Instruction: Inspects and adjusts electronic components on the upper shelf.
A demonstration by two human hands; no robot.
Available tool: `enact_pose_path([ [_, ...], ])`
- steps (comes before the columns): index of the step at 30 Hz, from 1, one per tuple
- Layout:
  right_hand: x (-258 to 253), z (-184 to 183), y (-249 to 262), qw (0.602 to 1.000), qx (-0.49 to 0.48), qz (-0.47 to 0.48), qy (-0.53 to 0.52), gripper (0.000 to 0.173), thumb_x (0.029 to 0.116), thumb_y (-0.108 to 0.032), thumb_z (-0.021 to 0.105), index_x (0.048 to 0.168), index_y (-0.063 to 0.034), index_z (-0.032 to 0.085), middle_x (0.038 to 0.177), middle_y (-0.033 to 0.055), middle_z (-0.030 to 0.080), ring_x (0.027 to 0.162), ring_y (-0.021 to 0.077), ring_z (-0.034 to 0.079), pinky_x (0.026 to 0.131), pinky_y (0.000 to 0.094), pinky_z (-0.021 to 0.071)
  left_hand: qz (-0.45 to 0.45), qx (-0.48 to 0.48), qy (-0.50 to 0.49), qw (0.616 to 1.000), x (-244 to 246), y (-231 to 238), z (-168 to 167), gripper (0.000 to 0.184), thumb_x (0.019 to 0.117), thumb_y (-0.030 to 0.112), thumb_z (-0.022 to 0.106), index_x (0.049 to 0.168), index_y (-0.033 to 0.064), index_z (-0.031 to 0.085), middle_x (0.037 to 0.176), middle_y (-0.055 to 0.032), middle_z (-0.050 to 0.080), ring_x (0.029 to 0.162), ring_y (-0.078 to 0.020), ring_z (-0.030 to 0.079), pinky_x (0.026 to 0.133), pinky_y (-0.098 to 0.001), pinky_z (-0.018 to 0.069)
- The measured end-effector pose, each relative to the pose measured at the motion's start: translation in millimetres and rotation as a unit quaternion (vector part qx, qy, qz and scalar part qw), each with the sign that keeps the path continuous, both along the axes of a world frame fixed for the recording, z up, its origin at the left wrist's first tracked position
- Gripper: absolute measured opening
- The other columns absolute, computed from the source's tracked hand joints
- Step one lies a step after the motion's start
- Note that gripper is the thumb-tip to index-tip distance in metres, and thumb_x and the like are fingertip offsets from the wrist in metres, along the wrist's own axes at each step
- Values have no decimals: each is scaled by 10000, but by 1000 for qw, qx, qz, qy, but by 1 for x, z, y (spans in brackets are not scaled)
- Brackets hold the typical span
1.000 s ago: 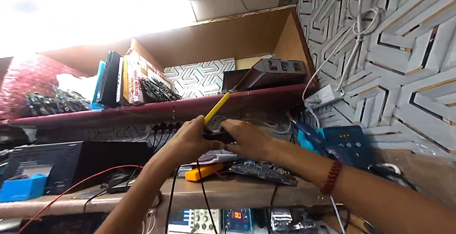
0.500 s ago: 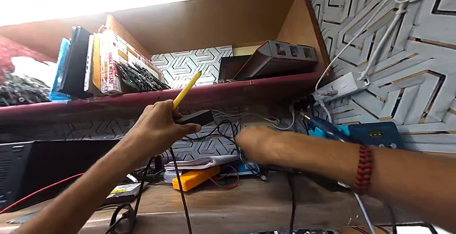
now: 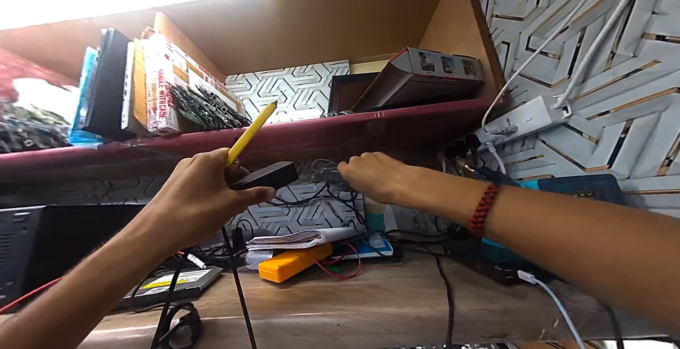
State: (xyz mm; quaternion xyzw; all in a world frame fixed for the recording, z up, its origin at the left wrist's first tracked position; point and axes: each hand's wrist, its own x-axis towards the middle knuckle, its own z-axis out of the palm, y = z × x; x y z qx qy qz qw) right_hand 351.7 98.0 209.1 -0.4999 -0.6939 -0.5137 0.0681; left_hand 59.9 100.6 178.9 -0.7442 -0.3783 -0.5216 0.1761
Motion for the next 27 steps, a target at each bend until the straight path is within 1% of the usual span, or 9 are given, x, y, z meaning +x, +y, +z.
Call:
enact_pose_path([
  [3,-4,-19,24,997,-52,51,13,142,1000,-93,607,1077,18,649,894,166,670,821,343,696,701,509,579,-25,-5,-7,1000,2,3,-8,316,795,458,884,904,218,709,649,38,649,523,-136,607,479,-377,534],
  [5,-10,-29,10,988,-128,4,81,428,1066,-363,551,1147,45,649,1005,204,679,967,375,685,828,540,550,-58,-18,-19,998,10,4,-13,325,786,440,895,941,218,716,682,35,675,545,-139,629,489,-381,550],
  [7,-1,-22,14,970,-189,-72,135,485,1033,-451,582,1038,25,673,971,200,672,942,377,679,815,585,546,-113,-39,-20,993,21,5,-17,315,798,386,895,991,211,718,748,35,711,578,-143,656,506,-367,573],
  [9,22,-17,14,942,-237,-158,177,296,957,-285,696,881,2,695,780,163,666,695,317,667,647,543,561,-182,-78,-14,980,38,5,-16,266,827,302,881,1011,182,731,830,20,757,628,-154,685,552,-357,587],
  [10,28,-18,6,921,-259,-219,191,234,920,-227,715,866,0,706,774,160,665,684,310,649,651,529,540,-225,-97,-12,970,49,7,-13,251,840,259,873,1005,138,729,817,-12,749,629,-168,679,557,-353,580],
  [14,52,-50,20,891,-330,-256,179,376,963,-330,696,965,46,687,902,213,667,836,353,646,747,564,495,-300,-159,-8,941,105,16,4,296,879,253,841,905,30,649,699,-71,687,564,-168,633,534,-335,537],
  [18,57,-66,49,888,-368,-196,196,283,916,-119,691,1106,88,651,976,252,657,897,386,635,774,592,483,-331,-210,-1,920,154,28,0,360,889,273,830,938,-15,621,717,-100,675,593,-190,647,583,-370,562],
  [24,66,-51,63,876,-347,-211,259,350,794,-294,842,902,11,710,858,183,659,793,317,610,710,545,469,-348,-269,4,898,179,61,-29,367,900,279,823,938,-24,620,727,-108,681,597,-188,651,593,-358,565],
  [27,66,-49,53,859,-354,-193,316,453,761,-387,870,936,2,719,828,152,662,758,275,611,691,504,489,-350,-269,-27,897,174,67,-37,340,903,270,821,967,-9,637,755,-96,691,620,-179,653,609,-341,564],
])
